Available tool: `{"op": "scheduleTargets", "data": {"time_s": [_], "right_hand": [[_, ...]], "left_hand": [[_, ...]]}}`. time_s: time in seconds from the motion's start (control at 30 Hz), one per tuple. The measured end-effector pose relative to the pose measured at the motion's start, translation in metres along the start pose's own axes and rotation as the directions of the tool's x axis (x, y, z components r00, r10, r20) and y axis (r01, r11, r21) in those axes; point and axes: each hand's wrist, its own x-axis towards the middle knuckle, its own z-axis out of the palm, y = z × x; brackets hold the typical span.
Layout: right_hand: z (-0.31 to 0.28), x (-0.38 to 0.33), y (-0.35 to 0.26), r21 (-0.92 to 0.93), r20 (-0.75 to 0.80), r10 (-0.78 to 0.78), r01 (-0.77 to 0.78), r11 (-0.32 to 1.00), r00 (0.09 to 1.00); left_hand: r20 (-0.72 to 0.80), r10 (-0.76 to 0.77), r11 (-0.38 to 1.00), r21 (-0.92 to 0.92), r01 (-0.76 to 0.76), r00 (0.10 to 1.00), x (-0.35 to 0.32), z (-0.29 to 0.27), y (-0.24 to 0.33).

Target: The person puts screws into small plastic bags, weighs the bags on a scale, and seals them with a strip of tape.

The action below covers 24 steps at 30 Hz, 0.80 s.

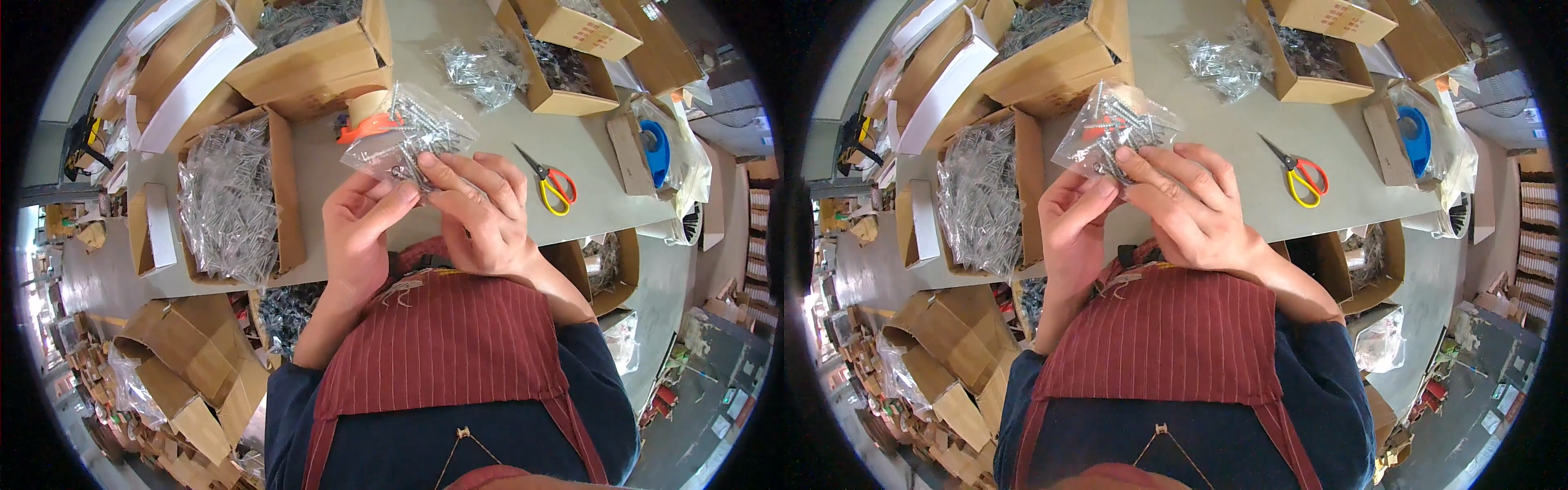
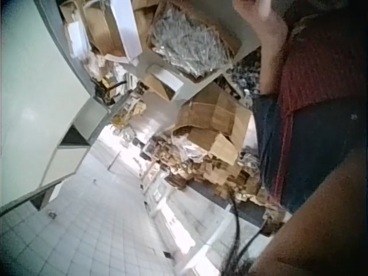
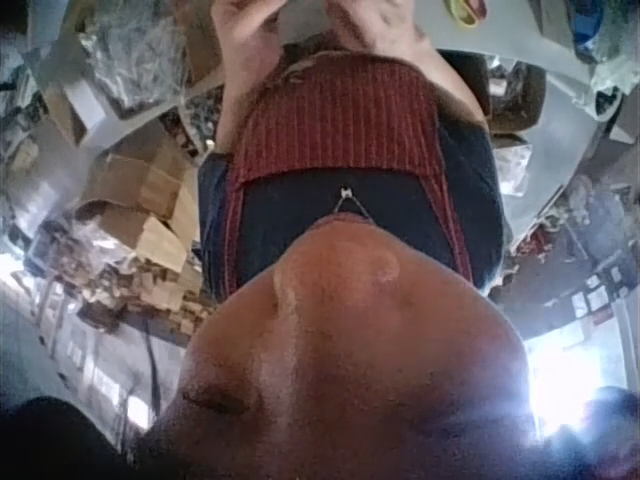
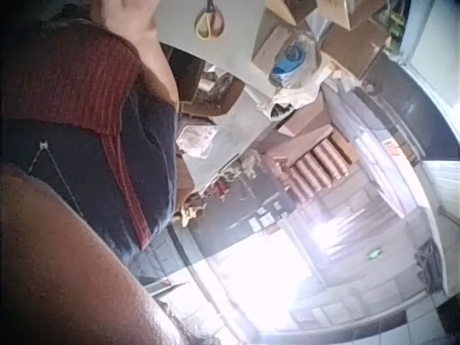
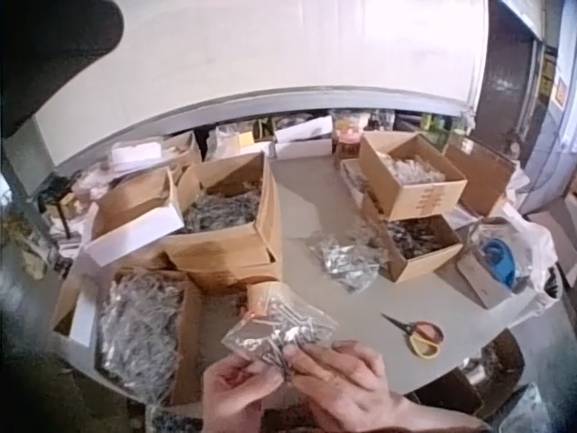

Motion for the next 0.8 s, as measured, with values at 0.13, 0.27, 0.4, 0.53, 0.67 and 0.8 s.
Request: {"op": "scheduleTargets", "data": {"time_s": [0.13, 0.27, 0.4, 0.53, 0.67, 0.8], "right_hand": [[-0.008, 0.006, -0.001, 0.135, 0.056, 0.066, -0.073, 0.988, 0.996], [-0.022, 0.012, 0.004, 0.359, 0.103, 0.232, -0.254, 0.898, 0.967], [-0.027, 0.007, 0.011, 0.625, 0.174, 0.560, -0.530, 0.573, 0.810], [-0.025, 0.015, 0.016, 0.764, 0.299, 0.692, -0.599, 0.239, 0.657], [-0.027, 0.021, 0.015, 0.722, 0.596, 0.629, -0.676, -0.146, 0.499], [-0.026, 0.019, 0.015, 0.723, 0.595, 0.625, -0.677, -0.140, 0.506]], "left_hand": [[-0.044, 0.057, 0.998, -0.015, -0.057, 0.997, 0.003, -0.003, -0.003], [-0.045, 0.048, 0.998, -0.033, -0.050, 0.998, 0.001, 0.000, 0.002], [-0.057, 0.069, 0.997, 0.036, -0.067, 0.996, 0.000, 0.002, 0.004], [-0.037, 0.046, 0.998, 0.033, -0.045, 0.998, -0.001, 0.002, 0.003], [0.007, 0.040, 0.997, 0.066, -0.041, 0.999, -0.003, 0.000, 0.001], [0.100, 0.025, 0.991, 0.132, -0.038, 0.995, -0.003, -0.002, 0.001]]}}
